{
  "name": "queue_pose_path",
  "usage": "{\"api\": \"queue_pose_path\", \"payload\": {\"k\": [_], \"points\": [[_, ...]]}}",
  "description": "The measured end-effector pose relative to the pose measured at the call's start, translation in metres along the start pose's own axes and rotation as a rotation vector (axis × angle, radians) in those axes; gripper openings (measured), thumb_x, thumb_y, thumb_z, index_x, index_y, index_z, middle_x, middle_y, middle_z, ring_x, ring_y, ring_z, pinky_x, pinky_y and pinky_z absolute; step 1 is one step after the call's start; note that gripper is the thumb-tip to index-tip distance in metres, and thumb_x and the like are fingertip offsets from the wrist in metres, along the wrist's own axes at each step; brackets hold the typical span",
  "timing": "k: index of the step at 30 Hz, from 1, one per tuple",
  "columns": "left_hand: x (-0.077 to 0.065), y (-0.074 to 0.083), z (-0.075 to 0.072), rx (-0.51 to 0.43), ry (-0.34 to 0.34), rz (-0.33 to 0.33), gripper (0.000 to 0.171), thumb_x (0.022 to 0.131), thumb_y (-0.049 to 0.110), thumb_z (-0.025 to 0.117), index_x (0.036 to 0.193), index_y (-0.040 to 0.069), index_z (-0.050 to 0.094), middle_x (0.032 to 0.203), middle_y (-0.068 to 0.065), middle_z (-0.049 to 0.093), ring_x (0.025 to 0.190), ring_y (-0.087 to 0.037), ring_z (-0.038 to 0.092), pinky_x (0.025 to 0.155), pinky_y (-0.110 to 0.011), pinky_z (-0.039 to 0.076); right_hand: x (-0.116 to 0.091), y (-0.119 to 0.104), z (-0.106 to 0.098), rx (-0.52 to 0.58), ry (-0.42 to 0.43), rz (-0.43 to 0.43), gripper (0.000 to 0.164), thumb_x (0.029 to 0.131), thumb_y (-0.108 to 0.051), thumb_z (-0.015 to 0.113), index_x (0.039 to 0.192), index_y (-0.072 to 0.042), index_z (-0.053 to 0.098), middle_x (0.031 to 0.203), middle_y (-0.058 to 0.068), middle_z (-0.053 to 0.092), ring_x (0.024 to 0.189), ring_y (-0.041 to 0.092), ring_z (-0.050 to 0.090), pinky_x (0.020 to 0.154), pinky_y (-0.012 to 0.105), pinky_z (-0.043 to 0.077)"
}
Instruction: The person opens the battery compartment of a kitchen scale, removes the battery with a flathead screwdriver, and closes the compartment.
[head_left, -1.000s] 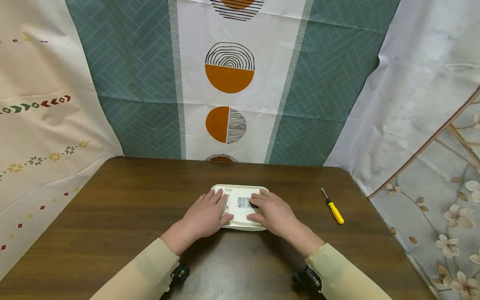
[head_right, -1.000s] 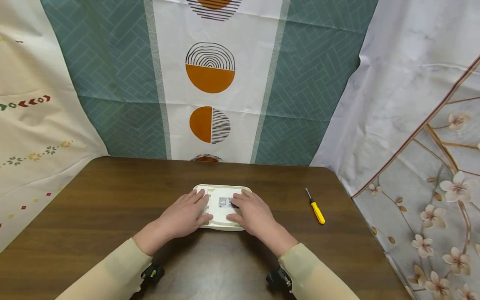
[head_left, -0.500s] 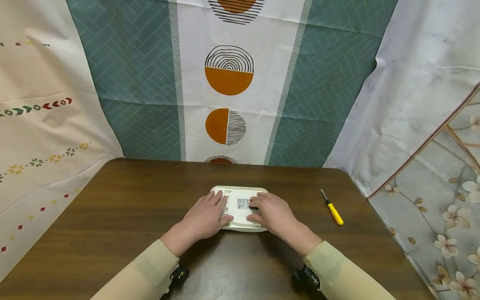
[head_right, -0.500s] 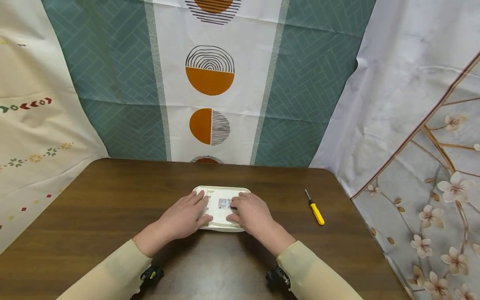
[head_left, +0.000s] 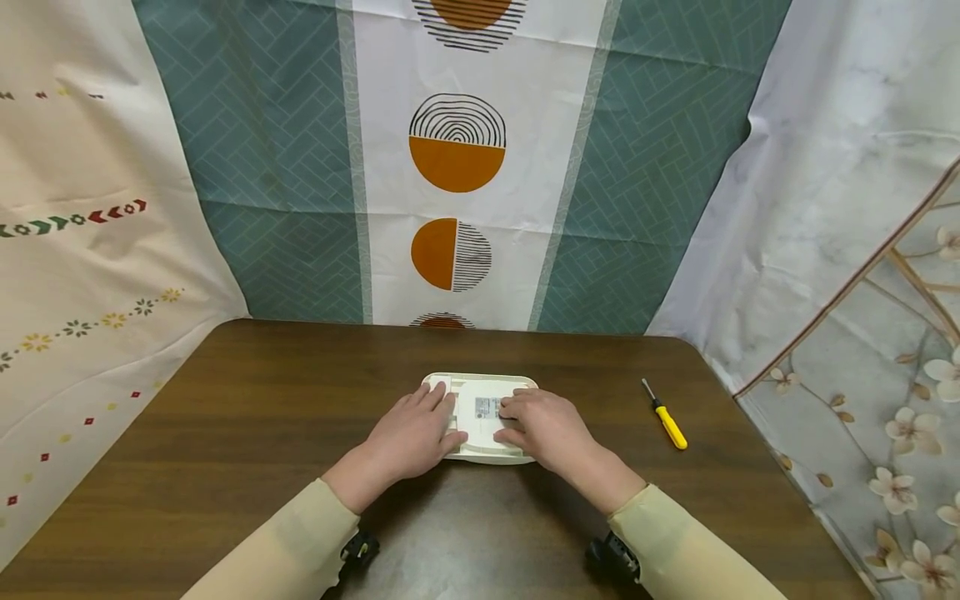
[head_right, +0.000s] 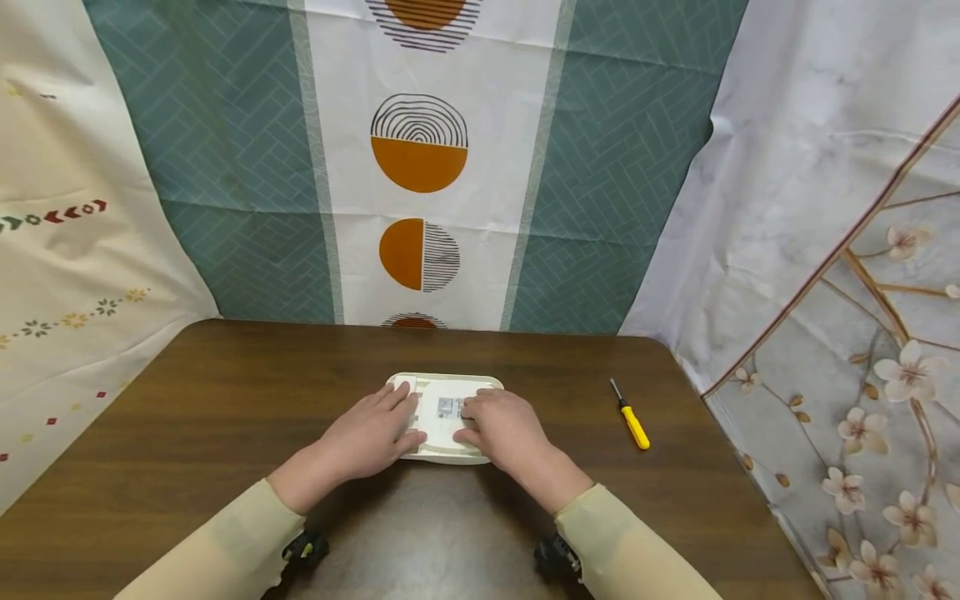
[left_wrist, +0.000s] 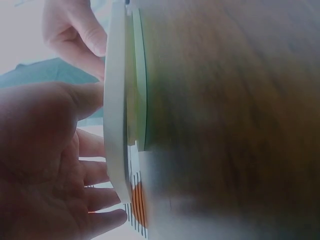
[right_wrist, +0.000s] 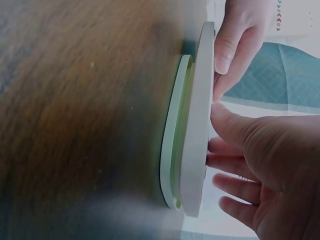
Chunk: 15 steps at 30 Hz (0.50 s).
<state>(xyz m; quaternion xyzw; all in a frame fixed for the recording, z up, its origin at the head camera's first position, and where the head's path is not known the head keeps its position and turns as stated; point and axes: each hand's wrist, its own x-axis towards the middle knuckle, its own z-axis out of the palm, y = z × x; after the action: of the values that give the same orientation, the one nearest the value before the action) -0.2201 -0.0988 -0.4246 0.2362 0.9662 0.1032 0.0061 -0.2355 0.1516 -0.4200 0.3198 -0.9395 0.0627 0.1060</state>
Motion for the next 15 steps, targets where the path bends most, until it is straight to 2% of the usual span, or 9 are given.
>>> {"api": "queue_pose_path", "payload": {"k": [15], "points": [[-0.0025, 0.0005, -0.0010, -0.007, 0.022, 0.008, 0.067, 0.113, 0.042, 0.065, 0.159, -0.005, 0.054, 0.168, -0.028, 0.045, 0.158, -0.048, 0.039, 0.126, -0.060, 0.037, 0.0006, 0.0015, -0.0003, -0.054, 0.023, -0.086, 0.030, 0.095, -0.032, 0.090, 0.114, -0.009, 0.087, 0.126, 0.009, 0.081, 0.122, 0.027, 0.075, 0.107, 0.045, 0.058]]}}
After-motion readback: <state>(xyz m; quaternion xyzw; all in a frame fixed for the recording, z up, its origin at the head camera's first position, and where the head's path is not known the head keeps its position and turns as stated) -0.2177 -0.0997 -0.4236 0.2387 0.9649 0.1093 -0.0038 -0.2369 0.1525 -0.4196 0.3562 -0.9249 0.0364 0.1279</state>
